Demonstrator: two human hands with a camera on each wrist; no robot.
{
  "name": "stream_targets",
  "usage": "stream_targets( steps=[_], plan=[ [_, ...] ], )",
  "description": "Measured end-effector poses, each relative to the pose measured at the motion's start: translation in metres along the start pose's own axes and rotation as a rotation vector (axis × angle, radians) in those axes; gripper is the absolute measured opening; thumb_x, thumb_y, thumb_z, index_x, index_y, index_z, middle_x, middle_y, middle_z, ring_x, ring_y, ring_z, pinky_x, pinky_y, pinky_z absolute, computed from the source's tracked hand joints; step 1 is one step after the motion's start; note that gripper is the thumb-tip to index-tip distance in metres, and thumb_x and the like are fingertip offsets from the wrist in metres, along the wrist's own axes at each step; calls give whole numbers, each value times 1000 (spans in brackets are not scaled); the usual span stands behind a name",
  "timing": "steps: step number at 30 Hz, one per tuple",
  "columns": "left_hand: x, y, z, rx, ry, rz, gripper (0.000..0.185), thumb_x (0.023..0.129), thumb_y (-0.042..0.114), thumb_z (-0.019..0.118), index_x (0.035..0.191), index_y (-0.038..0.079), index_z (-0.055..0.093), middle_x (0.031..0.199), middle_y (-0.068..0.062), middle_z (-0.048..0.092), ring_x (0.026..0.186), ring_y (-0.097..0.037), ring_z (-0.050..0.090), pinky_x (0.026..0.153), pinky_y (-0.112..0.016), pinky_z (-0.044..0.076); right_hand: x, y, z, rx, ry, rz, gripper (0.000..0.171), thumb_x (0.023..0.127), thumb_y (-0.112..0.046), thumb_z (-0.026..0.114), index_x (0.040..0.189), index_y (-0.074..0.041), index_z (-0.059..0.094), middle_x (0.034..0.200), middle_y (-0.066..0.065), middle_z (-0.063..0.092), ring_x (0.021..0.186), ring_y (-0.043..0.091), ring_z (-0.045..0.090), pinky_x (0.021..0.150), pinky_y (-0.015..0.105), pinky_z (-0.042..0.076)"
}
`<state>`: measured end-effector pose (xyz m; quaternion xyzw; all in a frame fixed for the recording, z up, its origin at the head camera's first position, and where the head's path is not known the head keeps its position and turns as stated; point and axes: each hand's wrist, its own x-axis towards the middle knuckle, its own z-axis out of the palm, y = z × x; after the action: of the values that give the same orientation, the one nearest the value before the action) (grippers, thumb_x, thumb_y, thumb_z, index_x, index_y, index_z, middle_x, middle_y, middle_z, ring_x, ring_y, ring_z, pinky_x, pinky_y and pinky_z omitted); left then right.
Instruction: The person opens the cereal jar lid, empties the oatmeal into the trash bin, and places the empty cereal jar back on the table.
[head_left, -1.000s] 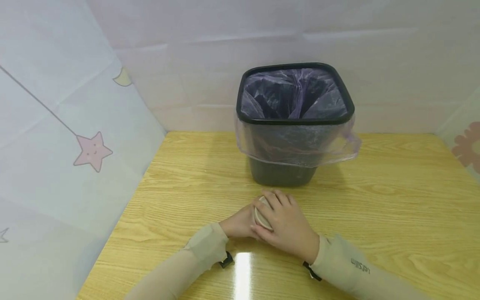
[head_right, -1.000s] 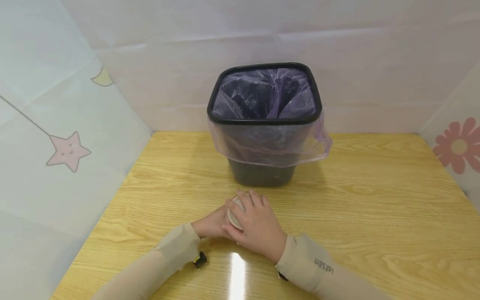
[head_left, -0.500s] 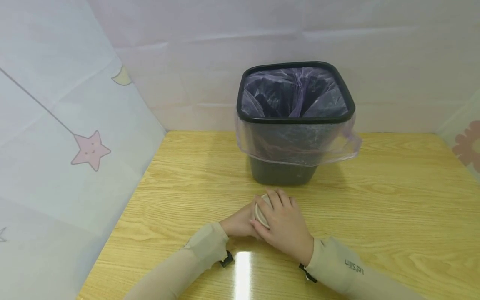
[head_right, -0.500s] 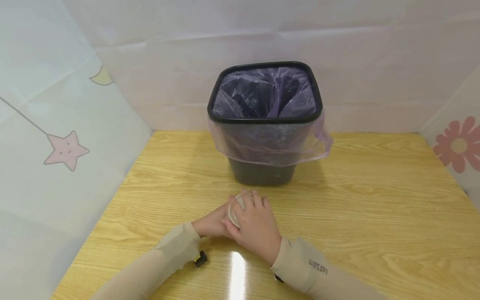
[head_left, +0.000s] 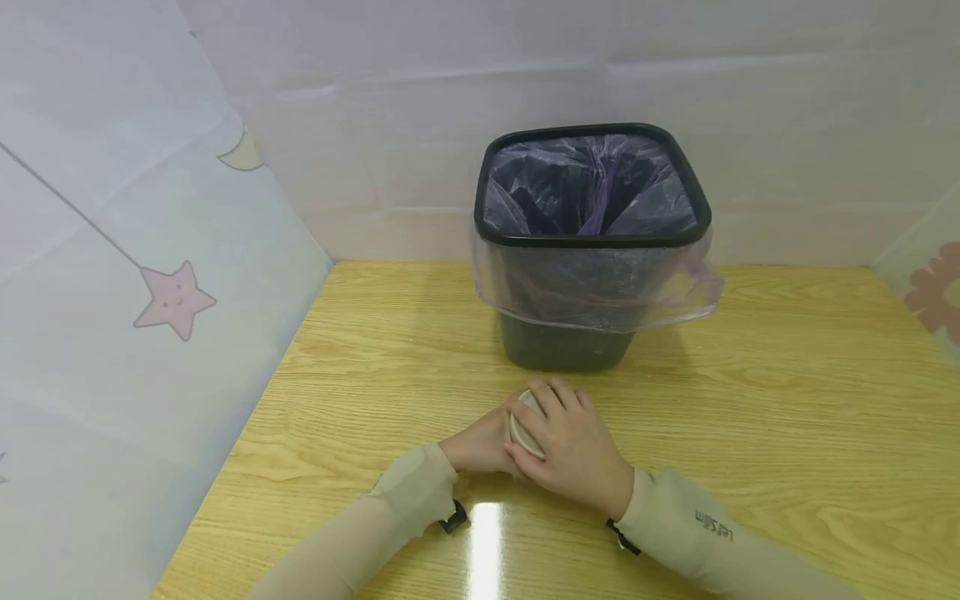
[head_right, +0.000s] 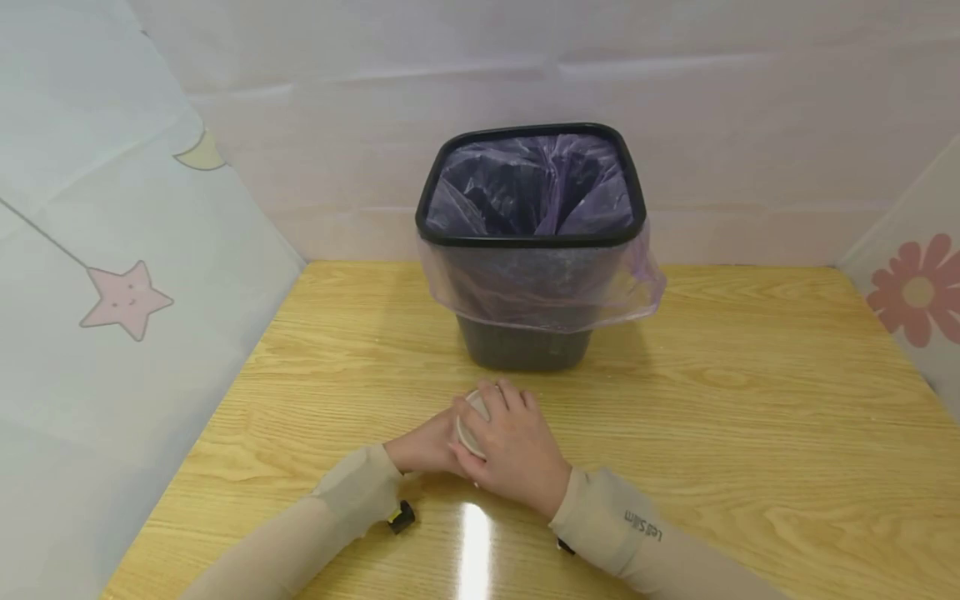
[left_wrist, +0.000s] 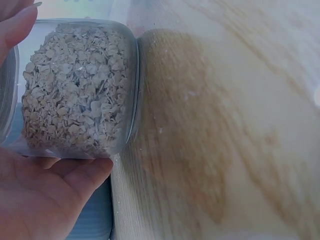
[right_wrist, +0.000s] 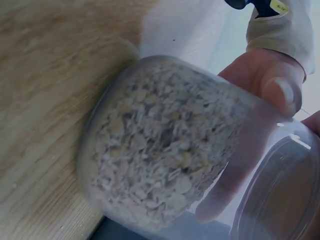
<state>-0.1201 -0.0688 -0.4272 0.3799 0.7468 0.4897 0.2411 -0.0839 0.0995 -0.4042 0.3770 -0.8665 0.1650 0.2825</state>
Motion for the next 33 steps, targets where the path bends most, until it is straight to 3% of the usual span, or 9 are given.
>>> stream_targets(
  steps=[6, 12, 16, 20, 33],
  plan=[
    [0, -1, 0, 7, 5, 5, 83, 82, 6, 76, 149, 5, 27, 145, -11, 40, 125, -14, 45, 103, -26, 41, 1, 1, -3, 1, -44, 0, 45, 92, -48, 54, 115, -11, 67, 114, 19, 60, 102, 38, 55, 74, 54, 50],
    [1, -2, 0, 87, 12, 50, 81, 88, 11, 71, 152, 4, 22, 154, -11, 31, 138, -18, 34, 111, -31, 31, 1, -7, -9, -28, -116, 82, 56, 79, -49, 71, 120, -12, 65, 126, 21, 57, 108, 42, 54, 77, 59, 49],
    [0, -3, 1, 107, 0, 68, 81, 89, 9, 71, 152, 3, 21, 155, -11, 29, 140, -19, 30, 113, -31, 29, 2, -14, -8, -81, -107, 128, 58, 81, -50, 69, 121, -9, 66, 128, 25, 56, 106, 47, 55, 77, 63, 49],
    [-1, -3, 1, 59, 2, 68, 79, 88, 6, 71, 151, 3, 24, 152, -12, 33, 137, -18, 35, 111, -30, 32, 2, -16, -5, -116, -86, 139, 56, 82, -48, 66, 121, -8, 66, 122, 25, 58, 103, 46, 56, 72, 60, 51],
    [0, 1, 1, 37, 5, 33, 74, 89, 6, 69, 150, 3, 27, 150, -11, 37, 134, -16, 38, 108, -27, 35, -1, -8, 4, -129, 8, 60, 49, 90, -46, 47, 114, -9, 68, 111, 25, 61, 95, 45, 58, 63, 56, 51]
  ],
)
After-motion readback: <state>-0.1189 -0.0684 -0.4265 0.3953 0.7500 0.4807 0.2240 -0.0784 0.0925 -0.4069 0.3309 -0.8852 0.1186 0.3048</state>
